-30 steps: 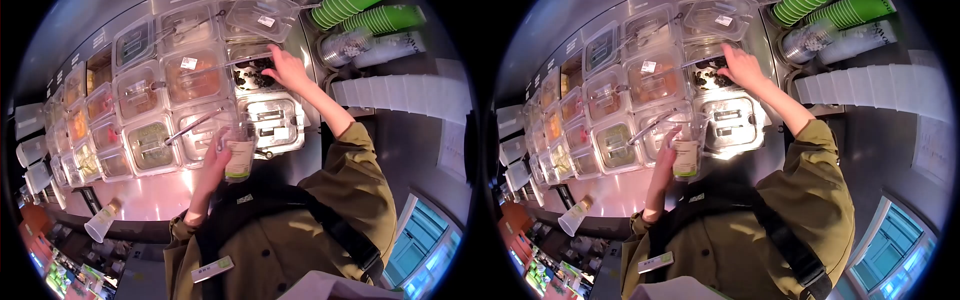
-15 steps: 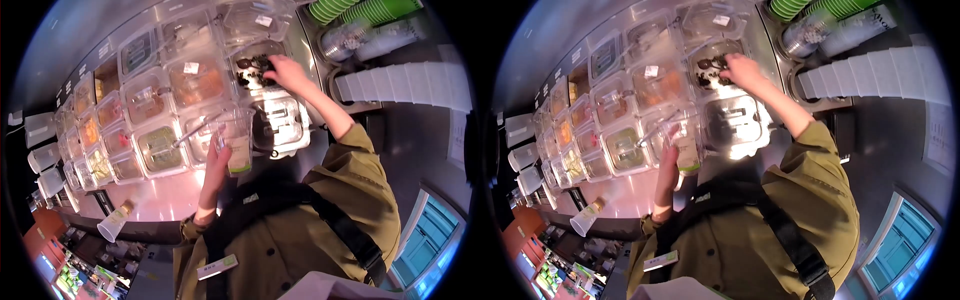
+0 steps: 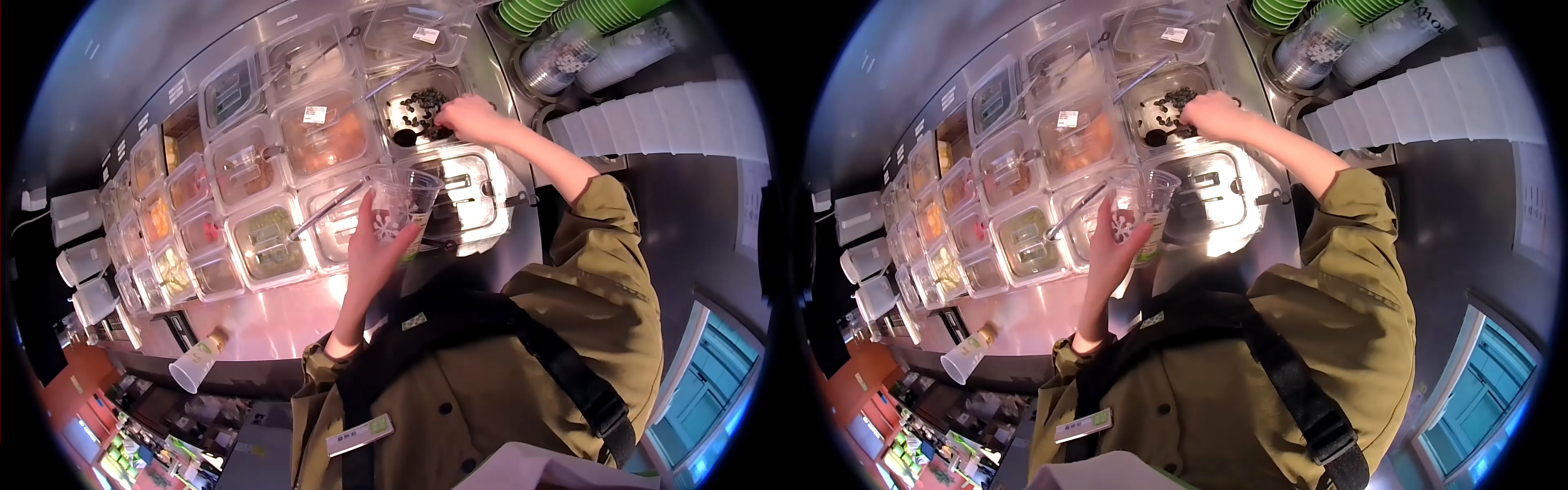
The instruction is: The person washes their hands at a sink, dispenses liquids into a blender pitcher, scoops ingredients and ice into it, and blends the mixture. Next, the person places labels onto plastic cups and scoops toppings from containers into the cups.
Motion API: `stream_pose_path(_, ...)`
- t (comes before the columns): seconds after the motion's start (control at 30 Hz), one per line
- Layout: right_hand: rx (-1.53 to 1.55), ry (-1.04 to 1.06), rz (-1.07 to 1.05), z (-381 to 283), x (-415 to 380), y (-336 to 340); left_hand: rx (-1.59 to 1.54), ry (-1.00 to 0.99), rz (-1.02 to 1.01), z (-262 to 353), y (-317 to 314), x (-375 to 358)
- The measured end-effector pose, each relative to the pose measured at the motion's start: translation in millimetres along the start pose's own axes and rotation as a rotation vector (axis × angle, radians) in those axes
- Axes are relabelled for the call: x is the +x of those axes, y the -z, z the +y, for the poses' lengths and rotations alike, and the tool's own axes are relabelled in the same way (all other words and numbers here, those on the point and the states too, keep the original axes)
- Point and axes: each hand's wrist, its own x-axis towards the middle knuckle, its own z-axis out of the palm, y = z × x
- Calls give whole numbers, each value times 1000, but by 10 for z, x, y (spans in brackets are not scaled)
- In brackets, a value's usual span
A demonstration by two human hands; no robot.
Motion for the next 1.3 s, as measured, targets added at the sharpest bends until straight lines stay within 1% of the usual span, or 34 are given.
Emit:
stream_pose_path(0.03, 108, -109, -56, -3, -2, 91, 83, -23, 7, 15, -4, 31)
stream_pose_path(0.07, 225, -167, -60, 94, -5, 92, 66, 11, -10, 74, -10, 53)
stream_pose_path(0.17, 548, -192, -33, 291, -126, 105, 114, -50, 3, 53, -60, 169)
stream_pose_path(0.2, 777, -240, -92, 361, -175, 112, 86, -57, -13, 62, -75, 218)
stream_pose_path(0.3, 947, -215, 23, 456, -426, 245, -18, -88, -51, 59, -150, 416)
stream_pose_path(0.33, 906, -197, 18, 443, -525, 378, -63, -100, -58, 3, -189, 497)
stream_pose_path(0.37, 838, -132, 79, 376, -629, 504, -109, -110, -64, 10, -216, 547)
stream_pose_path(0.43, 697, -7, 196, 187, -861, 734, -207, -191, -59, 107, -296, 598)
stream_pose_path(0.47, 419, 86, 253, 75, -942, 816, -258, -229, -59, 150, -333, 606)
stream_pose_path(0.5, 139, 174, 301, -59, -1001, 885, -219, -267, -40, 134, -365, 616)
stream_pose_path(0.53, -14, 236, 387, -217, -1043, 946, -180, -306, -22, 96, -398, 630)
stream_pose_path(0.57, -121, 263, 412, -298, -1066, 983, -140, -345, -3, 79, -419, 637)
stream_pose_path(0.6, -109, 252, 440, -286, -1097, 1023, -228, -372, -28, 81, -430, 627)
stream_pose_path(0.63, -94, 248, 468, -267, -1123, 1051, -260, -349, -30, 82, -431, 588)
stream_pose_path(0.73, -19, 88, 530, -82, -1023, 1012, -313, -277, -11, 88, -330, 386)
stream_pose_path(0.83, -331, -81, 387, 131, -574, 449, -269, -243, -13, 112, -190, 235)
stream_pose_path(0.9, -585, -158, 278, 69, -209, 64, -251, -177, -9, 12, -153, 156)
stream_pose_path(0.97, -667, -244, 277, -110, 17, -171, -267, -145, -27, 46, -79, 91)
stream_pose_path(1.0, -718, -235, 259, -171, 73, -237, -297, -139, -49, 139, -40, 34)
stream_pose_path(1.03, -632, -185, 287, -191, 88, -304, -331, -131, -73, 181, -12, -16)
stream_pose_path(1.13, -433, -26, 351, -165, 58, -447, -315, -136, -26, 43, 25, -82)
stream_pose_path(1.23, -251, 94, 169, -94, 7, -357, -340, -108, -7, 7, 47, -113)
stream_pose_path(1.27, -185, 95, 52, -92, -3, -239, -367, -83, -9, 13, 48, -105)
stream_pose_path(1.3, -113, 95, 2, -97, -5, -127, -395, -61, -12, 21, 45, -88)
